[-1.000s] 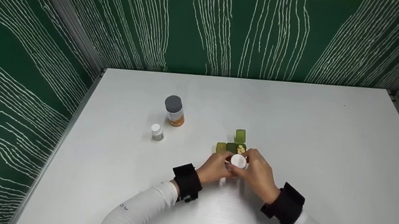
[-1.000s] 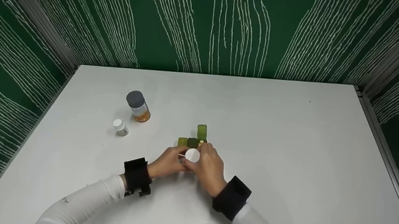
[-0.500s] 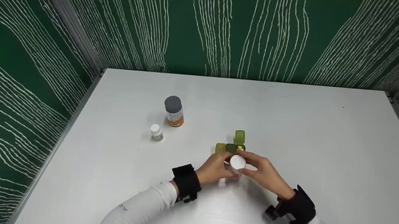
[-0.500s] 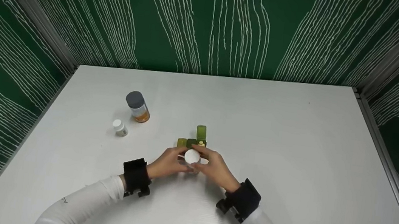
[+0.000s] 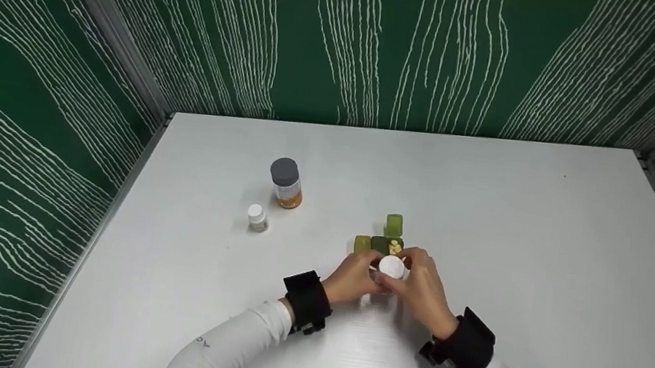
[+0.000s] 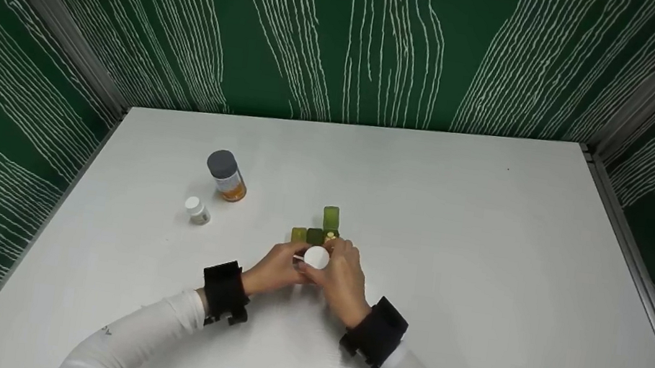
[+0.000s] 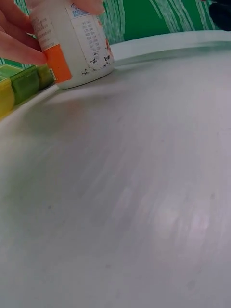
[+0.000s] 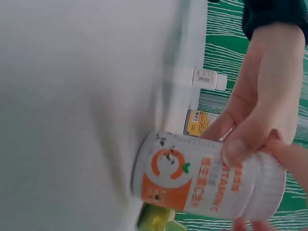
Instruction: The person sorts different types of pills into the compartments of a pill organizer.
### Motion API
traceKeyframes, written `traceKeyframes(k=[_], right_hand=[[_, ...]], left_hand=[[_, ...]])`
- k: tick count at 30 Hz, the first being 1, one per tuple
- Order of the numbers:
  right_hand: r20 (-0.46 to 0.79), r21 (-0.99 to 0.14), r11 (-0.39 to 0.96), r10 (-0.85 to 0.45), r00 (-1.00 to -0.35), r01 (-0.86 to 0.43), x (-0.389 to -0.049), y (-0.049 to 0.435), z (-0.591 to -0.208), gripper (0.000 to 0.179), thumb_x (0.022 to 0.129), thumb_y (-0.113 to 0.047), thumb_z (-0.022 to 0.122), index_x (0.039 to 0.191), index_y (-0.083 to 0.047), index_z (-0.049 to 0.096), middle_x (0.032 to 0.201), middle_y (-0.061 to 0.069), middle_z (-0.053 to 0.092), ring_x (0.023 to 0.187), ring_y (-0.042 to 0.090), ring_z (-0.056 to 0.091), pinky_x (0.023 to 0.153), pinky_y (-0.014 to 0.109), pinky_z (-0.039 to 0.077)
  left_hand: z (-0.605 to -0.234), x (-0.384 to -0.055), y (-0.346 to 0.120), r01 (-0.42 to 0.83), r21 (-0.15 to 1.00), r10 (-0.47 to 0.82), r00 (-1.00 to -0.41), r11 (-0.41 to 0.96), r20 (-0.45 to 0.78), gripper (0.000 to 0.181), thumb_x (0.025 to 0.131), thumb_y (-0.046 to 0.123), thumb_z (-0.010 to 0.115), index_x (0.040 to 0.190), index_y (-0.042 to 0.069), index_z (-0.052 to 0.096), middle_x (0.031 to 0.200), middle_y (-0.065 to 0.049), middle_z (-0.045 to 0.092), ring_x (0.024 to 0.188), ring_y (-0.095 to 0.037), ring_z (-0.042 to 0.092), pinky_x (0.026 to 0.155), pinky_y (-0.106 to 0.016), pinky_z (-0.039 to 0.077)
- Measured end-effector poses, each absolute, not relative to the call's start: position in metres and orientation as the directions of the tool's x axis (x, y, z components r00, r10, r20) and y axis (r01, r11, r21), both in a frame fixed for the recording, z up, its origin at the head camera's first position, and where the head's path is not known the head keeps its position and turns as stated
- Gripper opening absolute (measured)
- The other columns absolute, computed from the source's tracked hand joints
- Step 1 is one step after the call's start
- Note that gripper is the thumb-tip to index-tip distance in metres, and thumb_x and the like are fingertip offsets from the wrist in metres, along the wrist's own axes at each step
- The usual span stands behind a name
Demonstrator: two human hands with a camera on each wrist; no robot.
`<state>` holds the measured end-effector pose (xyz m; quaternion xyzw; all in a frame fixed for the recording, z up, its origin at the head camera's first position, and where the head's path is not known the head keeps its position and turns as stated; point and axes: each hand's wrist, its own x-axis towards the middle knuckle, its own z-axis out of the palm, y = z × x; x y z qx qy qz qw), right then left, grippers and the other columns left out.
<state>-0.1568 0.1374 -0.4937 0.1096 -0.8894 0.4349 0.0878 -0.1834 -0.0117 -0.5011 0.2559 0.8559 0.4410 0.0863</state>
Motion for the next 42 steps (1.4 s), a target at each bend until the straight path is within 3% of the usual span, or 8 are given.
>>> traceKeyframes(k=[5, 8, 12, 18, 25, 30, 36, 42], right_hand=[[0.076, -0.83, 0.503, -0.325, -0.943, -0.24, -0.16, 0.151, -0.49, 0.076, 0.076, -0.028, 0.069, 0.124, 0.015, 0.029, 0.121, 0.035, 0.037, 0.112, 0.042, 0.038, 0.089, 0.05, 0.035], [0.017, -0.914, 0.35, -0.477, -0.879, -0.208, -0.165, 0.165, -0.485, 0.071, 0.082, -0.016, 0.063, 0.132, 0.013, 0.022, 0.134, 0.033, 0.025, 0.123, 0.043, 0.026, 0.096, 0.054, 0.027], [0.064, -0.937, 0.256, -0.547, -0.835, -0.239, -0.17, 0.177, -0.483, 0.053, 0.083, -0.007, 0.059, 0.128, 0.009, 0.037, 0.131, 0.025, 0.039, 0.121, 0.037, 0.035, 0.095, 0.049, 0.032], [0.158, -0.913, 0.279, -0.427, -0.89, -0.296, -0.169, 0.174, -0.49, 0.048, 0.076, -0.008, 0.068, 0.117, 0.008, 0.051, 0.111, 0.019, 0.056, 0.102, 0.032, 0.052, 0.085, 0.045, 0.042], [0.193, -0.875, 0.384, -0.281, -0.94, -0.294, -0.166, 0.161, -0.495, 0.043, 0.066, -0.004, 0.075, 0.104, 0.007, 0.058, 0.093, 0.01, 0.055, 0.083, 0.022, 0.053, 0.075, 0.038, 0.046], [0.148, -0.833, 0.501, -0.206, -0.967, -0.234, -0.164, 0.154, -0.494, 0.043, 0.066, -0.022, 0.077, 0.092, 0.001, 0.051, 0.083, 0.006, 0.053, 0.075, 0.017, 0.048, 0.064, 0.028, 0.041], [0.02, -0.868, 0.441, -0.426, -0.905, -0.227, -0.165, 0.165, -0.484, 0.07, 0.077, -0.026, 0.068, 0.124, 0.01, 0.03, 0.121, 0.03, 0.04, 0.11, 0.04, 0.042, 0.086, 0.049, 0.038], [0.085, -0.933, 0.238, -0.583, -0.808, -0.27, -0.169, 0.182, -0.479, 0.055, 0.084, -0.004, 0.057, 0.131, 0.009, 0.031, 0.135, 0.027, 0.031, 0.123, 0.04, 0.03, 0.094, 0.052, 0.031]], left_hand=[[-0.5, -0.183, -0.012, 0.358, 0.817, 0.534, -0.842, 0.451, 0.074, 0.039, 0.072, 0.01, 0.072, 0.104, -0.005, 0.054, 0.1, -0.013, 0.061, 0.091, -0.015, 0.058, 0.075, -0.013, 0.044], [-0.5, -0.183, -0.013, 0.336, 0.834, 0.536, -0.842, 0.438, 0.058, 0.04, 0.071, 0.012, 0.073, 0.104, -0.003, 0.055, 0.1, -0.011, 0.061, 0.091, -0.013, 0.057, 0.074, -0.013, 0.044], [-0.501, -0.183, -0.014, 0.321, 0.837, 0.529, -0.848, 0.443, 0.045, 0.041, 0.07, 0.012, 0.074, 0.103, -0.003, 0.055, 0.098, -0.009, 0.061, 0.089, -0.012, 0.057, 0.074, -0.015, 0.044], [-0.502, -0.183, -0.014, 0.32, 0.826, 0.514, -0.857, 0.464, 0.043, 0.043, 0.068, 0.01, 0.075, 0.103, -0.004, 0.055, 0.097, -0.011, 0.062, 0.087, -0.014, 0.058, 0.073, -0.015, 0.044], [-0.499, -0.182, -0.011, 0.36, 0.794, 0.514, -0.855, 0.49, 0.071, 0.041, 0.068, 0.011, 0.075, 0.102, -0.002, 0.056, 0.095, -0.009, 0.063, 0.085, -0.012, 0.058, 0.073, -0.016, 0.044], [-0.499, -0.183, -0.01, 0.371, 0.795, 0.516, -0.852, 0.48, 0.086, 0.036, 0.069, 0.011, 0.074, 0.097, -0.002, 0.057, 0.092, -0.01, 0.063, 0.084, -0.013, 0.058, 0.071, -0.014, 0.044], [-0.498, -0.184, -0.009, 0.361, 0.804, 0.522, -0.849, 0.472, 0.074, 0.037, 0.069, 0.011, 0.075, 0.097, -0.002, 0.055, 0.094, -0.011, 0.061, 0.087, -0.015, 0.057, 0.073, -0.015, 0.044], [-0.498, -0.184, -0.009, 0.341, 0.821, 0.522, -0.85, 0.457, 0.062, 0.037, 0.068, 0.011, 0.075, 0.097, -0.002, 0.055, 0.093, -0.008, 0.06, 0.087, -0.013, 0.056, 0.073, -0.015, 0.044]])
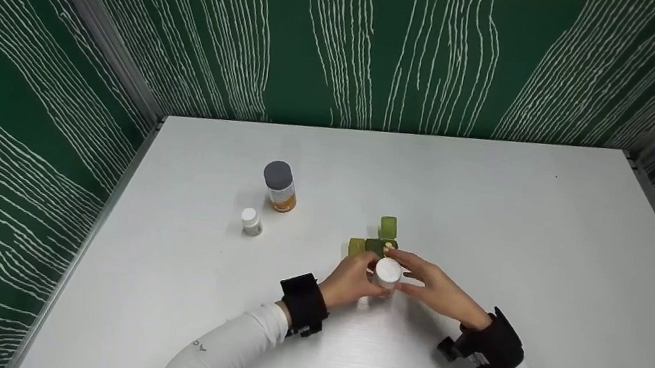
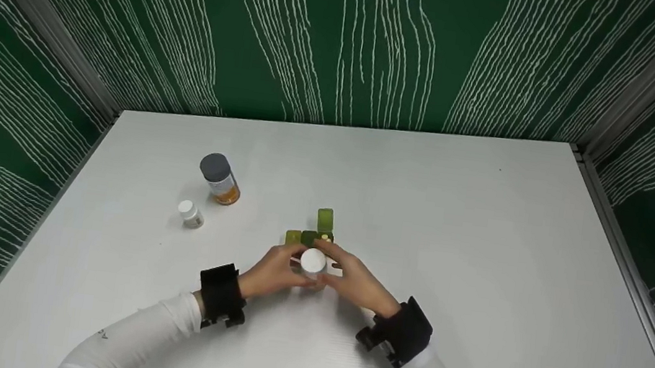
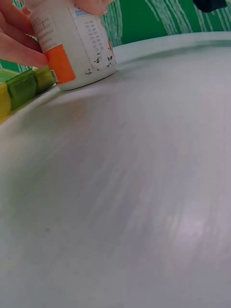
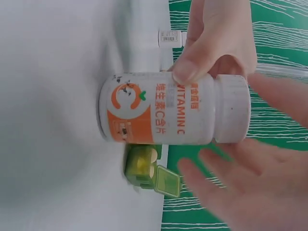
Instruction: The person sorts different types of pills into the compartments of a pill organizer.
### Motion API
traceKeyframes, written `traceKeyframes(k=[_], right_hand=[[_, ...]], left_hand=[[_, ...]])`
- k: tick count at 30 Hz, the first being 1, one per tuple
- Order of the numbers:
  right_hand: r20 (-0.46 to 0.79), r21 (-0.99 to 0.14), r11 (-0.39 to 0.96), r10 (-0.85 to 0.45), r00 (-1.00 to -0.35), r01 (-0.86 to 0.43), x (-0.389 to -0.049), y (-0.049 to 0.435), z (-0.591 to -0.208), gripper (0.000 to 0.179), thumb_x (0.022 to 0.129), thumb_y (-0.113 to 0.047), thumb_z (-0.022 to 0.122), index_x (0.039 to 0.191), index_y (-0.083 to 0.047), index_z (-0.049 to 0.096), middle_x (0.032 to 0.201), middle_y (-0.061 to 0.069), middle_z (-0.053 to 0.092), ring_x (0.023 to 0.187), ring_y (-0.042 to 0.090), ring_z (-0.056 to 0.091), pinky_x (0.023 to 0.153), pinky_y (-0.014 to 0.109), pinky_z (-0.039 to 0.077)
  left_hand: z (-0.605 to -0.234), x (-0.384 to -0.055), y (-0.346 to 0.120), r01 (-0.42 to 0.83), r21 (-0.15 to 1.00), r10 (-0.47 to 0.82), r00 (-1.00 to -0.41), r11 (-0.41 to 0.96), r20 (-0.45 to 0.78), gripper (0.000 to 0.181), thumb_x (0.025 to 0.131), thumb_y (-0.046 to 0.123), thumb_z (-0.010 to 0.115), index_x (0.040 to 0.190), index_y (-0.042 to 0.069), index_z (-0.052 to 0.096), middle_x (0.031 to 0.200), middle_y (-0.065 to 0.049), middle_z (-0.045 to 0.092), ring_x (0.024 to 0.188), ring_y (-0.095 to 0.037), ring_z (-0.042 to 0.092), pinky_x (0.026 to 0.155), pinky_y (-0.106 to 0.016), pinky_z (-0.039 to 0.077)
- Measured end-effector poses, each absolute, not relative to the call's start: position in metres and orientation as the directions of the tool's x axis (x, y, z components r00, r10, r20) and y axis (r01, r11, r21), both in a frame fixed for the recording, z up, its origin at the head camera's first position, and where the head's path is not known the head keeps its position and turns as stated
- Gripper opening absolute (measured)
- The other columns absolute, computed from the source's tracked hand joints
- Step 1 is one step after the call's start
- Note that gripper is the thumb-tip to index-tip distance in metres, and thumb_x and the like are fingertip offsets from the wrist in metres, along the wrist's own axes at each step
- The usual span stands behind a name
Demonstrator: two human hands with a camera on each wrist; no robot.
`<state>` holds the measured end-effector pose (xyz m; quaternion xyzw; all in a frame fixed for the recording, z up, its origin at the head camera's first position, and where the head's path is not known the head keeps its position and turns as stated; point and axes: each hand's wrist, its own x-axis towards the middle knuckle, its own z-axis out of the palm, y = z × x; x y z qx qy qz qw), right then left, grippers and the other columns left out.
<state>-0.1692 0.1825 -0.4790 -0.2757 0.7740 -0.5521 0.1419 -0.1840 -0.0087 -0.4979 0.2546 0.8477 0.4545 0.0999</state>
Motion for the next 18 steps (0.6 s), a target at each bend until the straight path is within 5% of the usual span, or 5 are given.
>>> traceKeyframes(k=[8, 18], right_hand=[[0.142, -0.921, 0.258, -0.48, -0.866, -0.294, -0.172, 0.183, -0.484, 0.052, 0.076, -0.001, 0.065, 0.122, 0.011, 0.044, 0.118, 0.024, 0.051, 0.104, 0.031, 0.05, 0.087, 0.046, 0.04], [0.174, -0.889, 0.309, -0.456, -0.873, -0.339, -0.165, 0.174, -0.471, 0.045, 0.07, 0.003, 0.069, 0.112, 0.009, 0.055, 0.099, 0.012, 0.055, 0.096, 0.017, 0.05, 0.085, 0.05, 0.04]], left_hand=[[-0.497, -0.184, -0.009, 0.344, 0.823, 0.515, -0.854, 0.453, 0.074, 0.038, 0.065, 0.01, 0.077, 0.094, -0.002, 0.055, 0.091, -0.008, 0.06, 0.084, -0.013, 0.055, 0.072, -0.016, 0.044], [-0.499, -0.183, -0.009, 0.379, 0.803, 0.525, -0.845, 0.46, 0.098, 0.037, 0.067, 0.016, 0.077, 0.092, -0.001, 0.055, 0.088, -0.006, 0.06, 0.08, -0.009, 0.054, 0.07, -0.015, 0.043]])
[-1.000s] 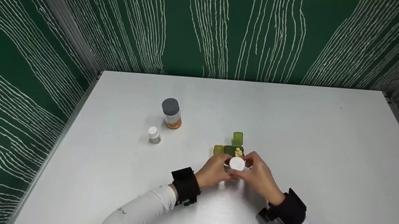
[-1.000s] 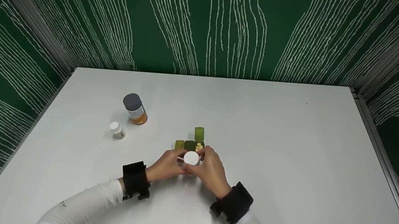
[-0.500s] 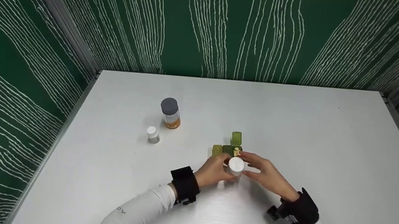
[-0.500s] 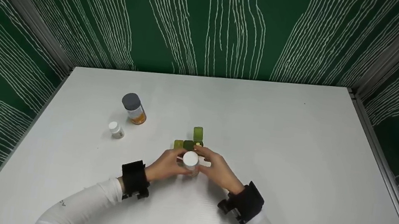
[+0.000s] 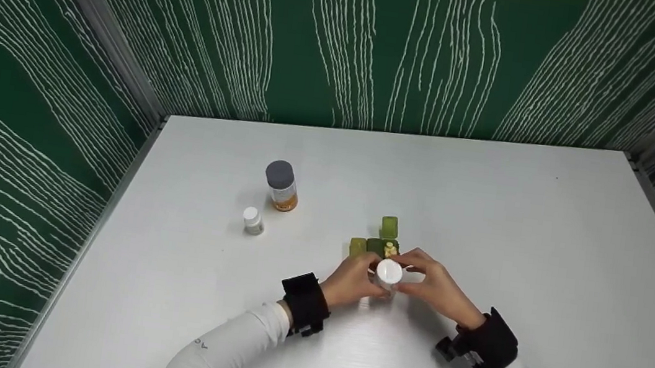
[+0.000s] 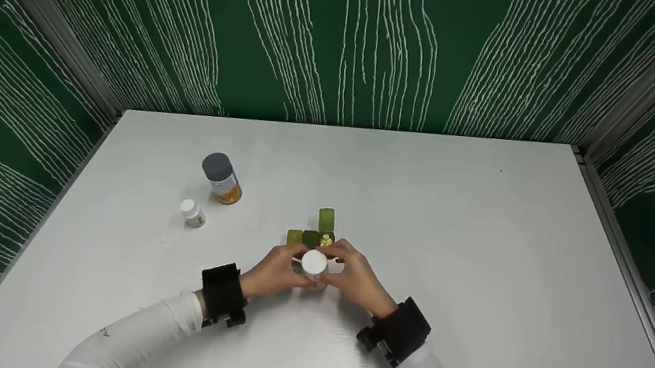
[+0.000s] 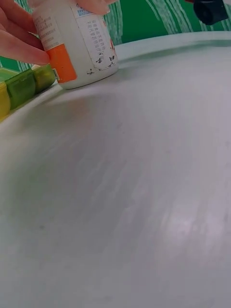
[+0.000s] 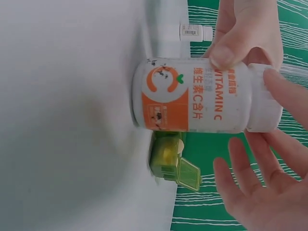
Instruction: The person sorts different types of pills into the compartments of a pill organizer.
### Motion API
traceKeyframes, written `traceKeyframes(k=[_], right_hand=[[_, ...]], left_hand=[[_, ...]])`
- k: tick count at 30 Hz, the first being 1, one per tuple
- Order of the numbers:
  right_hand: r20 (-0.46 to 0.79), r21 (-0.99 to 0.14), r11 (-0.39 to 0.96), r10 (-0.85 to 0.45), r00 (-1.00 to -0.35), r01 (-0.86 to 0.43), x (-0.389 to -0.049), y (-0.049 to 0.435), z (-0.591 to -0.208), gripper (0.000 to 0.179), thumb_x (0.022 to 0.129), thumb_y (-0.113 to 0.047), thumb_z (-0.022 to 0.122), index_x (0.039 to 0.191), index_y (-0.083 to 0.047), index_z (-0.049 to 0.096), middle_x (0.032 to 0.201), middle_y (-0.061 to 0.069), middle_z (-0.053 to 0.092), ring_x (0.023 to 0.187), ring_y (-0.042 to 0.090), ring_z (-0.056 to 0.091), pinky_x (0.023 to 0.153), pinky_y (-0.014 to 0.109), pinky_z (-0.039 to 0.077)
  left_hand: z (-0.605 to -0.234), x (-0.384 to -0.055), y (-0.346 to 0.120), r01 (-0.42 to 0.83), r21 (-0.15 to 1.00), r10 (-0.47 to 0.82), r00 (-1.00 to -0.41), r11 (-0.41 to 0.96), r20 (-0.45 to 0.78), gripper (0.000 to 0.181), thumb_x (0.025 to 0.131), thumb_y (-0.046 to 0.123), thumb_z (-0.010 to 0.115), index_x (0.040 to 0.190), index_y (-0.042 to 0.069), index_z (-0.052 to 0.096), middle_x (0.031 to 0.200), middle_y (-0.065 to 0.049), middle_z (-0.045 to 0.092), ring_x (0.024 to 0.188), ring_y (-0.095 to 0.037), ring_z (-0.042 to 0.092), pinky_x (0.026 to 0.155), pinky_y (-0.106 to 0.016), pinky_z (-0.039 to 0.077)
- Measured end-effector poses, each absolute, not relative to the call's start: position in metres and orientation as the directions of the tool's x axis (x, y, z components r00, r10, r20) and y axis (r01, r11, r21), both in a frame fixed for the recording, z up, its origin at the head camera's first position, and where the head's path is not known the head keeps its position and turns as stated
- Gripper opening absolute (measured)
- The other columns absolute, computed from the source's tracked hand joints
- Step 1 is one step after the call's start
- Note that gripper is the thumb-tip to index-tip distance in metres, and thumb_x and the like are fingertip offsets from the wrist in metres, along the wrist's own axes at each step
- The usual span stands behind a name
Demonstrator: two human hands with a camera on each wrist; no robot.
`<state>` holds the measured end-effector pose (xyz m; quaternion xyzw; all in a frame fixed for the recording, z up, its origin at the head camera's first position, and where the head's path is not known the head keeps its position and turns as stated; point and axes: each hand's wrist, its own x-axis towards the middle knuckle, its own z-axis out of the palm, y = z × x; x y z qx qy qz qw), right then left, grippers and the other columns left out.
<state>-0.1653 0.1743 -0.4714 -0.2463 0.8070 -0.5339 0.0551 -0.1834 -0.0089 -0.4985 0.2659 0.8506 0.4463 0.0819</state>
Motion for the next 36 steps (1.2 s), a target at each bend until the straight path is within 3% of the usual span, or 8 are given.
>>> traceKeyframes(k=[6, 15, 23, 33, 36], right_hand=[[0.211, -0.876, 0.318, -0.423, -0.881, -0.363, -0.164, 0.173, -0.48, 0.042, 0.069, 0.002, 0.07, 0.11, 0.005, 0.057, 0.099, 0.013, 0.056, 0.094, 0.016, 0.051, 0.082, 0.047, 0.043], [0.11, -0.863, 0.386, -0.485, -0.868, -0.325, -0.169, 0.173, -0.501, 0.06, 0.071, -0.01, 0.072, 0.12, 0.01, 0.044, 0.113, 0.024, 0.051, 0.099, 0.035, 0.052, 0.082, 0.043, 0.045], [0.121, -0.877, 0.39, -0.386, -0.914, -0.281, -0.172, 0.169, -0.504, 0.054, 0.068, -0.005, 0.073, 0.112, 0.012, 0.047, 0.105, 0.022, 0.057, 0.094, 0.032, 0.055, 0.08, 0.035, 0.047], [0.149, -0.805, 0.551, -0.17, -0.974, -0.219, -0.197, 0.239, -0.466, 0.051, 0.07, 0.0, 0.071, 0.112, 0.015, 0.046, 0.105, 0.029, 0.053, 0.096, 0.038, 0.053, 0.081, 0.043, 0.045], [0.146, -0.772, 0.607, -0.121, -0.982, -0.19, -0.203, 0.268, -0.464, 0.051, 0.073, -0.004, 0.07, 0.113, 0.016, 0.044, 0.106, 0.031, 0.052, 0.096, 0.04, 0.051, 0.077, 0.029, 0.047]], left_hand=[[-0.497, -0.181, -0.008, 0.382, 0.795, 0.517, -0.85, 0.471, 0.102, 0.036, 0.068, 0.016, 0.076, 0.091, 0.0, 0.055, 0.088, -0.007, 0.059, 0.081, -0.01, 0.054, 0.071, -0.016, 0.043], [-0.492, -0.176, -0.01, 0.425, 0.684, 0.543, -0.838, 0.593, 0.051, 0.05, 0.071, 0.021, 0.073, 0.111, -0.001, 0.051, 0.106, -0.009, 0.056, 0.096, -0.015, 0.054, 0.082, -0.019, 0.042], [-0.483, -0.177, -0.021, 0.389, 0.634, 0.516, -0.857, 0.668, -0.018, 0.047, 0.076, 0.016, 0.068, 0.116, -0.001, 0.051, 0.109, -0.013, 0.058, 0.1, -0.021, 0.054, 0.084, -0.026, 0.043], [-0.484, -0.178, -0.038, 0.395, 0.613, 0.511, -0.859, 0.685, -0.017, 0.037, 0.081, 0.015, 0.063, 0.114, -0.001, 0.053, 0.102, -0.01, 0.058, 0.095, -0.02, 0.055, 0.079, -0.025, 0.043], [-0.485, -0.18, -0.042, 0.412, 0.606, 0.522, -0.853, 0.68, -0.006, 0.035, 0.083, 0.015, 0.061, 0.113, -0.001, 0.054, 0.102, -0.011, 0.058, 0.094, -0.02, 0.055, 0.079, -0.026, 0.043]])
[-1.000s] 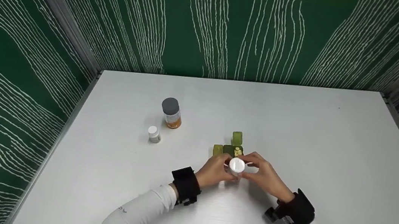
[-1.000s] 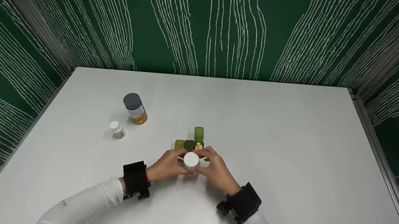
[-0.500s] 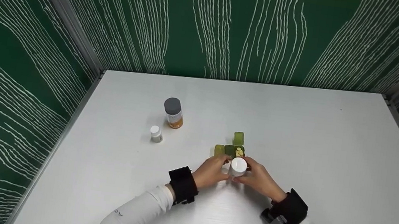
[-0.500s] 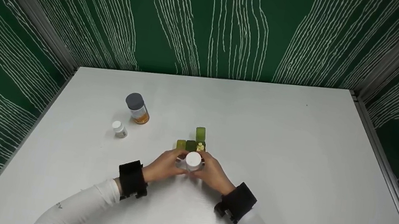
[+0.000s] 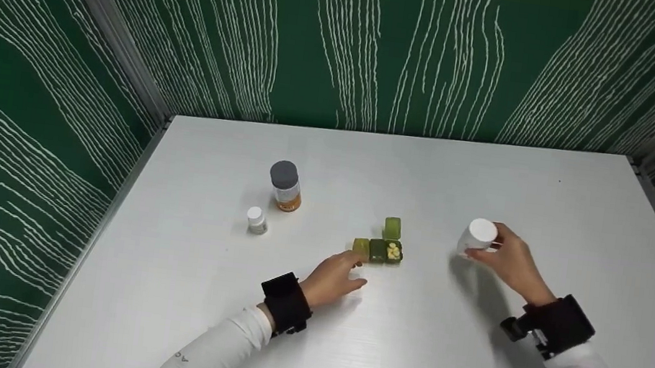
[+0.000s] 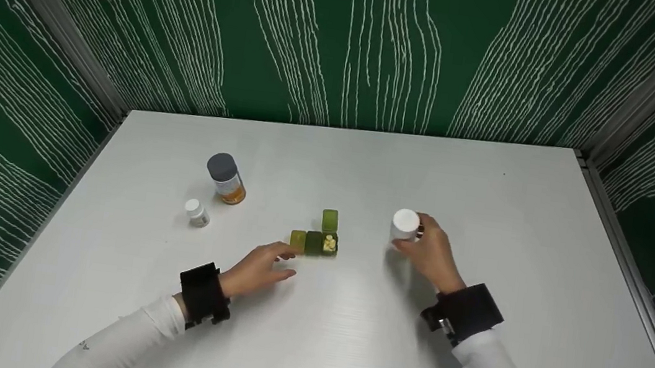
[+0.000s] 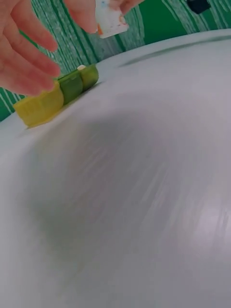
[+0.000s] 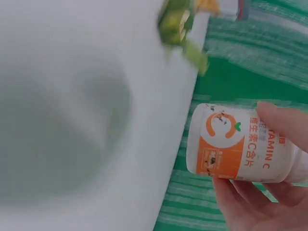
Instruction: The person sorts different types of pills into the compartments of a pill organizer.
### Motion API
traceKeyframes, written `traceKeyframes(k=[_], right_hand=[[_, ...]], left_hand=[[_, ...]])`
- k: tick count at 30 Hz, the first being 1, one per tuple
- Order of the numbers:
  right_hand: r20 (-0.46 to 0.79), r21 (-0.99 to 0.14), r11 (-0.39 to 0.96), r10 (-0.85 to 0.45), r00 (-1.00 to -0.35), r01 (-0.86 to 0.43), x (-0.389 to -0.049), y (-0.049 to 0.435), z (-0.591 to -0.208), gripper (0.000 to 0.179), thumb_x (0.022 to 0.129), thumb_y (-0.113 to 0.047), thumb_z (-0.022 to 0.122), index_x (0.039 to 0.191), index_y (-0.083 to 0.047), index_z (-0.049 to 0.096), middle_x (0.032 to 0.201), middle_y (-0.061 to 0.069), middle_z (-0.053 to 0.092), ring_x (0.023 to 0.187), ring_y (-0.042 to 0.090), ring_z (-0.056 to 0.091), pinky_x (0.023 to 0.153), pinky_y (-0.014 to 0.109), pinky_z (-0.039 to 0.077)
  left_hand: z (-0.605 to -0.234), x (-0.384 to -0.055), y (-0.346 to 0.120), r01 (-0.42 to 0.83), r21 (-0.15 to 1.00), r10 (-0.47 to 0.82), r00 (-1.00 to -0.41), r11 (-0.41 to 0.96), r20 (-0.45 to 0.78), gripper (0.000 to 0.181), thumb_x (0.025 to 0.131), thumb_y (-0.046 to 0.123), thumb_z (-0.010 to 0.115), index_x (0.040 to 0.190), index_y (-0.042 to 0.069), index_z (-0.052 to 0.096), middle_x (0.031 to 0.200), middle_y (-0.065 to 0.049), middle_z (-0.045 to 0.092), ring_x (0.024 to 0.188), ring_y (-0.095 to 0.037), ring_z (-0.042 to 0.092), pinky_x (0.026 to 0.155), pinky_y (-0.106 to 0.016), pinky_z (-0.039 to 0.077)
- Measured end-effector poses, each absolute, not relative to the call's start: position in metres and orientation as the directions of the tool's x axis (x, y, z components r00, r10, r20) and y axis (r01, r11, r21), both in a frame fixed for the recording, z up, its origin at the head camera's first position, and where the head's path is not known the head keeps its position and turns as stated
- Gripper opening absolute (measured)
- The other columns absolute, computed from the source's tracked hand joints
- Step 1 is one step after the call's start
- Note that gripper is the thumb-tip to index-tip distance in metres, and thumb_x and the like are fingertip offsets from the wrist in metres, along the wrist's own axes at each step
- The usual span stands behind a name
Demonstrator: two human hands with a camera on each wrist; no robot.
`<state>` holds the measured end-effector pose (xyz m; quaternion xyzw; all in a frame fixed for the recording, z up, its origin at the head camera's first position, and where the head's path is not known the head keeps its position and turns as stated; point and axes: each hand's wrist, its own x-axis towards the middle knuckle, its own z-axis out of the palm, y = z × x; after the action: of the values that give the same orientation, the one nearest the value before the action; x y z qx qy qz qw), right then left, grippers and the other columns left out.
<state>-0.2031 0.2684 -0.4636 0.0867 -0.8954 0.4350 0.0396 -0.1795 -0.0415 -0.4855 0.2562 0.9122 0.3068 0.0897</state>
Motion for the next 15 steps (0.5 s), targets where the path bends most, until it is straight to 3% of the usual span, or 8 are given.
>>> traceKeyframes(k=[5, 10, 15], right_hand=[[0.114, -0.769, 0.632, -0.011, -0.993, -0.096, -0.207, 0.314, -0.466, 0.056, 0.077, -0.01, 0.067, 0.116, 0.02, 0.038, 0.107, 0.037, 0.047, 0.096, 0.046, 0.048, 0.063, 0.004, 0.035], [0.015, -0.778, 0.627, 0.076, -0.997, 0.036, -0.207, 0.347, -0.473, 0.063, 0.082, -0.018, 0.062, 0.12, 0.021, 0.031, 0.114, 0.039, 0.04, 0.103, 0.049, 0.042, 0.06, 0.004, 0.033], [-0.031, -0.779, 0.617, 0.144, -0.989, 0.114, -0.206, 0.366, -0.481, 0.064, 0.083, -0.022, 0.06, 0.121, 0.02, 0.03, 0.116, 0.037, 0.039, 0.102, 0.043, 0.041, 0.059, 0.007, 0.033]], left_hand=[[-0.486, -0.182, -0.046, 0.404, 0.616, 0.527, -0.85, 0.677, -0.021, 0.035, 0.085, 0.016, 0.058, 0.116, 0.0, 0.054, 0.106, -0.012, 0.057, 0.097, -0.021, 0.055, 0.081, -0.026, 0.043], [-0.487, -0.184, -0.05, 0.383, 0.629, 0.513, -0.858, 0.676, -0.029, 0.034, 0.084, 0.015, 0.058, 0.114, -0.001, 0.054, 0.104, -0.013, 0.057, 0.095, -0.023, 0.055, 0.079, -0.026, 0.044], [-0.488, -0.187, -0.052, 0.384, 0.628, 0.508, -0.861, 0.677, -0.022, 0.033, 0.084, 0.014, 0.058, 0.113, -0.002, 0.055, 0.102, -0.013, 0.058, 0.094, -0.023, 0.055, 0.079, -0.027, 0.044]])
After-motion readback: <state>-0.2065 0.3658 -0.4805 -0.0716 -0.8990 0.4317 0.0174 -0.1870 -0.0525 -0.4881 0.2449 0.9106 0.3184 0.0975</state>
